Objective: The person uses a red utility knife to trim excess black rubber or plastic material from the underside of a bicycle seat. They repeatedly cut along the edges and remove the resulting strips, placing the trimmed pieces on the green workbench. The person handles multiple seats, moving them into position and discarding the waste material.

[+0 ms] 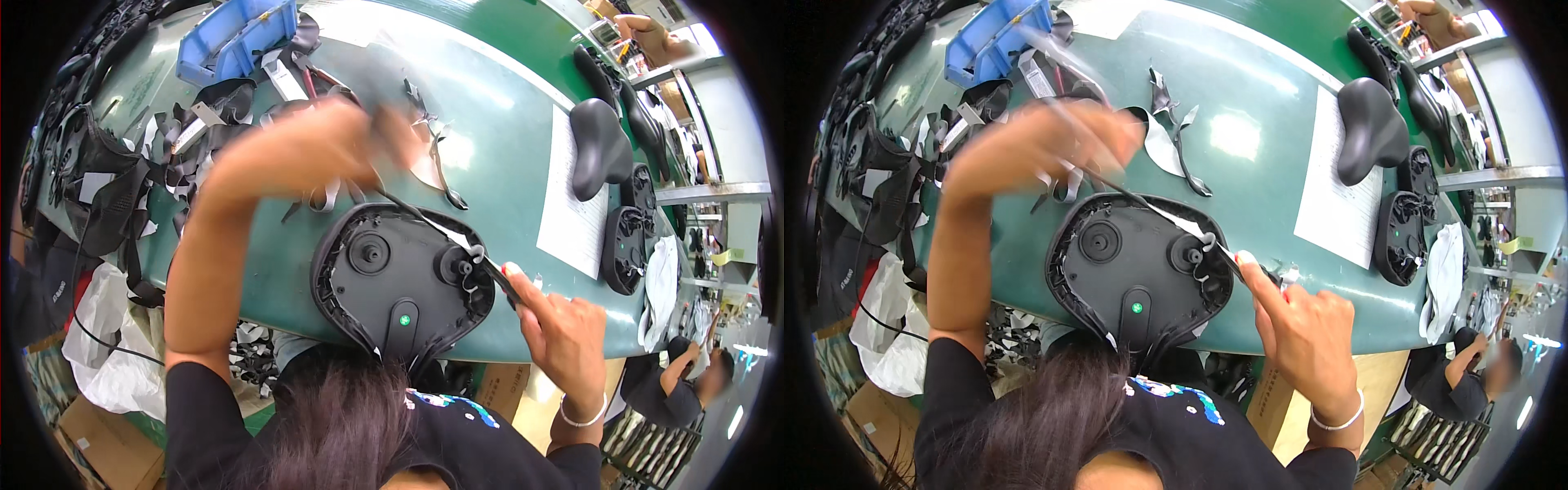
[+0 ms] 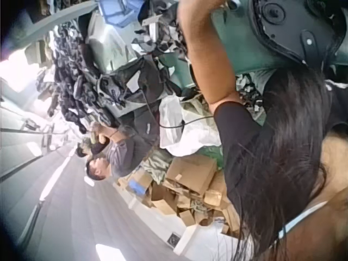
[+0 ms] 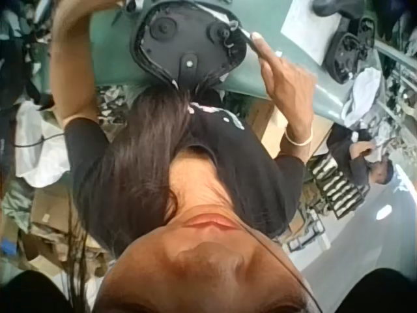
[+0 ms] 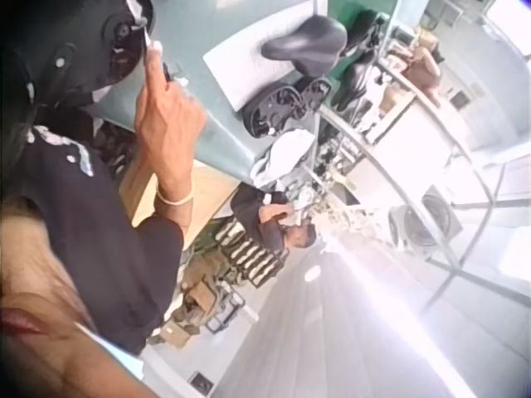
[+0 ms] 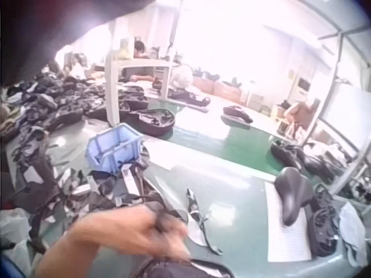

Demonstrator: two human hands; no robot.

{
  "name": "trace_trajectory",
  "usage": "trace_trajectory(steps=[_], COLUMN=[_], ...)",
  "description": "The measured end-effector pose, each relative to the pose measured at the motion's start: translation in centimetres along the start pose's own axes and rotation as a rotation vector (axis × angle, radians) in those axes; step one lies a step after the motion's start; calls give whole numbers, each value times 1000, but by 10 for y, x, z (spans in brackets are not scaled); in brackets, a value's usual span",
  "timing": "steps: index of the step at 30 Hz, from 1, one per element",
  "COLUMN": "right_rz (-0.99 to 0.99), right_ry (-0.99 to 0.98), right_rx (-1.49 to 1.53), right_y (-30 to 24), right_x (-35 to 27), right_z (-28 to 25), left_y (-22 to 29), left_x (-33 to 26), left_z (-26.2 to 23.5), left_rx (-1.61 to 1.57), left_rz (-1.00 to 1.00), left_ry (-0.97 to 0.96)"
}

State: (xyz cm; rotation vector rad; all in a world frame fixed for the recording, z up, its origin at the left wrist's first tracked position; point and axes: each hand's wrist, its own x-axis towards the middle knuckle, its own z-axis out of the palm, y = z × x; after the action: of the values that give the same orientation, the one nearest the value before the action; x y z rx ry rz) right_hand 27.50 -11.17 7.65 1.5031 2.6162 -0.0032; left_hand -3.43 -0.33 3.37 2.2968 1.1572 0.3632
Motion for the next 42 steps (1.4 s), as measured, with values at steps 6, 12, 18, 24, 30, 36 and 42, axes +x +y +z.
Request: trace_trajectory(steps=[6,12,18,24,30,36,42], right_rz=[-102,69,608,786,639,562,468], right_ry=[-20,76,48,559,739,896,859], right_rx=[172,134,934,1260,1218,1134,1341], right_y=[22,-8,-63,-40,7,79,213], right_x=[28,-22,-72,-62,-28,59,204], right_z=[-8,30,51,69,64,57,62], left_y=[12,38,29,24,-3,-30,-4], left_x=[46,52,7,-4,22,78,97], left_z=[50,31,-1,51,29,93,56], left_rx=[-823,-1518,-632,-26,-730,74,-896], left_rz=[456,-20,3,-125,-463,17,300], left_ry=[-130,659,2055,277,461,305,-339])
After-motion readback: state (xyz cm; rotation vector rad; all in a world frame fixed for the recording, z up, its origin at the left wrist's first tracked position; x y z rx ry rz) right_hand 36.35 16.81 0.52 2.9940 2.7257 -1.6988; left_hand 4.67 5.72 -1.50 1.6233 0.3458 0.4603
